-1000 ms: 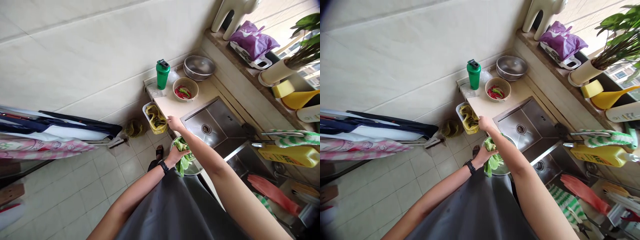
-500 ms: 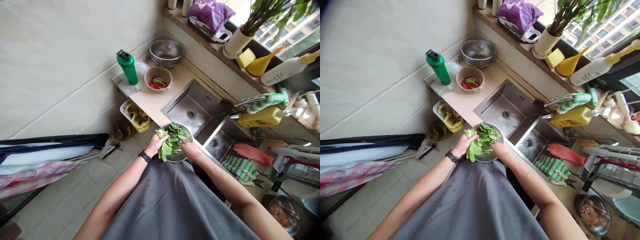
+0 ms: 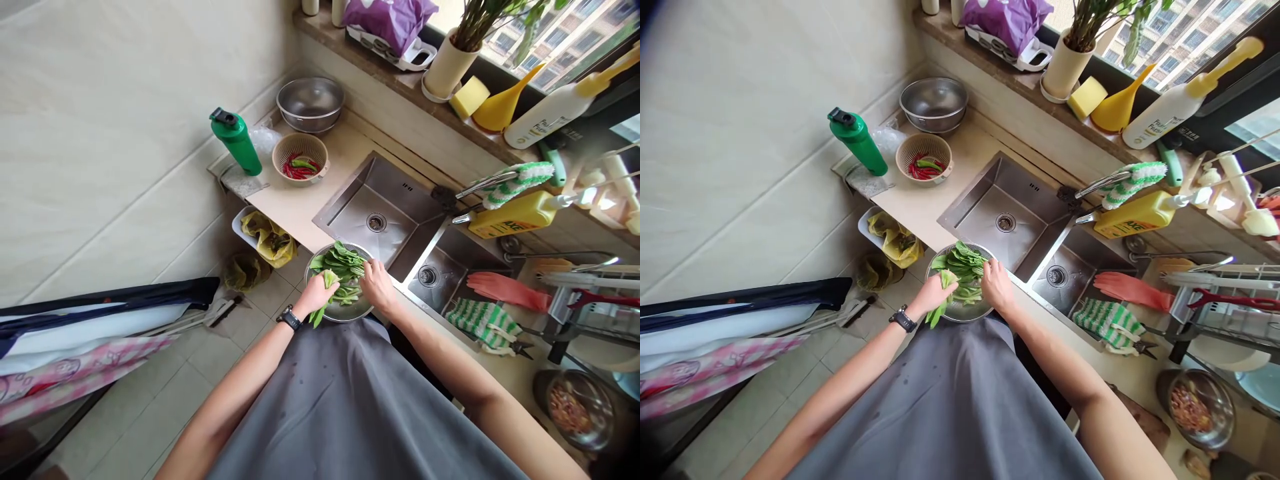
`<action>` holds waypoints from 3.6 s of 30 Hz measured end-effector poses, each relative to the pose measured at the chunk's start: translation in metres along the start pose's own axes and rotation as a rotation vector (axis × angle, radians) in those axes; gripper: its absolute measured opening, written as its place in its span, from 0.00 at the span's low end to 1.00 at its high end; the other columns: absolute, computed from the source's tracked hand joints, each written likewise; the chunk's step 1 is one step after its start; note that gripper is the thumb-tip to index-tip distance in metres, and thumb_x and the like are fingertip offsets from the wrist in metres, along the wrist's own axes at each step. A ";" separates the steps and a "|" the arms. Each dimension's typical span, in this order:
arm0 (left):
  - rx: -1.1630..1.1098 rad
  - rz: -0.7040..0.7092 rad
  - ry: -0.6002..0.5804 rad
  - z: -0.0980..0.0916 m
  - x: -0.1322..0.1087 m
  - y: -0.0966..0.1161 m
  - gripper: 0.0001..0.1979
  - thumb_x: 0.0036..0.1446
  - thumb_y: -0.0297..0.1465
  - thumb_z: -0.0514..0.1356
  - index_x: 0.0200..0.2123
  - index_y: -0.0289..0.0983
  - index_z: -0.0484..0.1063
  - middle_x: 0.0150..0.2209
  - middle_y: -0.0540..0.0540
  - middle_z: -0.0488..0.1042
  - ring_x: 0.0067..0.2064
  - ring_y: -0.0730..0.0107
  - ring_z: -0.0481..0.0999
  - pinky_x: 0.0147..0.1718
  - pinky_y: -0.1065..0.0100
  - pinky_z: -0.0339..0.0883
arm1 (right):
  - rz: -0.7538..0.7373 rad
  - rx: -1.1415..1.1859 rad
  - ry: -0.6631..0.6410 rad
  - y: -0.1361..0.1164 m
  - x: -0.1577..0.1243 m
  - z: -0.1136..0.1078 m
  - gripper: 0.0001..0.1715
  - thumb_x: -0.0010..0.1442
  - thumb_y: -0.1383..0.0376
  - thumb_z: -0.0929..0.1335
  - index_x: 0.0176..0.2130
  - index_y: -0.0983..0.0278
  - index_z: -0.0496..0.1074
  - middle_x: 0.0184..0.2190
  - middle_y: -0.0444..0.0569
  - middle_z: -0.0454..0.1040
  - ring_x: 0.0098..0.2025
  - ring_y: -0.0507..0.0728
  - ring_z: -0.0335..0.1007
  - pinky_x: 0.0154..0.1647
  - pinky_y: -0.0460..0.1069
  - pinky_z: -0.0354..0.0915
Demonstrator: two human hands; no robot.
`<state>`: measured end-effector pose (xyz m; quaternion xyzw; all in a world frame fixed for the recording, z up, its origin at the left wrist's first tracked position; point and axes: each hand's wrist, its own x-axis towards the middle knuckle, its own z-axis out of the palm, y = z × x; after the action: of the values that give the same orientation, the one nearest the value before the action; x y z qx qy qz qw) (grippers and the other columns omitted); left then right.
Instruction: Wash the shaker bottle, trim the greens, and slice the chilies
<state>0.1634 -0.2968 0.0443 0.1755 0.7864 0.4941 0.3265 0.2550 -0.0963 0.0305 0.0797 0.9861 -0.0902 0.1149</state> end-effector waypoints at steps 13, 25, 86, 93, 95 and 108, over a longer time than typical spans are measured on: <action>0.780 0.391 -0.406 0.037 -0.022 0.021 0.07 0.60 0.22 0.59 0.40 0.38 0.70 0.40 0.42 0.76 0.44 0.54 0.78 0.43 0.61 0.67 | -0.012 -0.066 -0.099 -0.012 0.015 0.014 0.16 0.69 0.73 0.59 0.52 0.69 0.69 0.44 0.61 0.74 0.45 0.64 0.68 0.48 0.56 0.62; 1.046 0.441 -0.270 0.055 -0.024 -0.013 0.10 0.69 0.24 0.50 0.43 0.35 0.71 0.42 0.41 0.75 0.45 0.57 0.74 0.44 0.58 0.64 | -0.360 -0.068 -0.108 0.003 -0.012 0.003 0.22 0.65 0.65 0.68 0.58 0.67 0.68 0.51 0.60 0.72 0.51 0.66 0.66 0.49 0.55 0.61; -0.010 0.053 0.341 0.056 0.020 0.016 0.15 0.62 0.29 0.60 0.51 0.37 0.66 0.51 0.37 0.67 0.45 0.64 0.76 0.42 0.61 0.77 | 0.336 1.522 -0.047 0.037 0.006 -0.009 0.21 0.59 0.51 0.69 0.47 0.60 0.71 0.33 0.45 0.79 0.32 0.54 0.74 0.35 0.49 0.72; -0.228 -0.188 0.243 0.067 0.021 0.017 0.06 0.61 0.31 0.60 0.41 0.37 0.70 0.43 0.43 0.74 0.39 0.69 0.77 0.41 0.64 0.75 | 0.465 1.488 -0.120 0.029 0.010 -0.005 0.19 0.58 0.48 0.69 0.31 0.60 0.70 0.26 0.45 0.76 0.27 0.55 0.72 0.30 0.50 0.71; -0.216 -0.208 0.210 0.067 0.019 0.019 0.04 0.61 0.29 0.60 0.40 0.37 0.70 0.42 0.43 0.75 0.38 0.70 0.77 0.41 0.64 0.75 | 0.428 1.230 -0.057 0.030 0.008 -0.002 0.22 0.59 0.47 0.68 0.26 0.60 0.68 0.22 0.42 0.72 0.26 0.54 0.69 0.30 0.48 0.69; -0.306 -0.132 0.092 0.075 0.008 0.046 0.09 0.64 0.38 0.61 0.41 0.38 0.71 0.42 0.43 0.77 0.41 0.65 0.80 0.41 0.63 0.78 | 0.476 1.584 0.093 0.034 -0.001 -0.026 0.24 0.55 0.43 0.71 0.29 0.61 0.71 0.25 0.44 0.73 0.31 0.55 0.72 0.34 0.49 0.71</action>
<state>0.2072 -0.2219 0.0598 0.0489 0.7259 0.5932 0.3447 0.2559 -0.0586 0.0504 0.3472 0.5912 -0.7280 -0.0002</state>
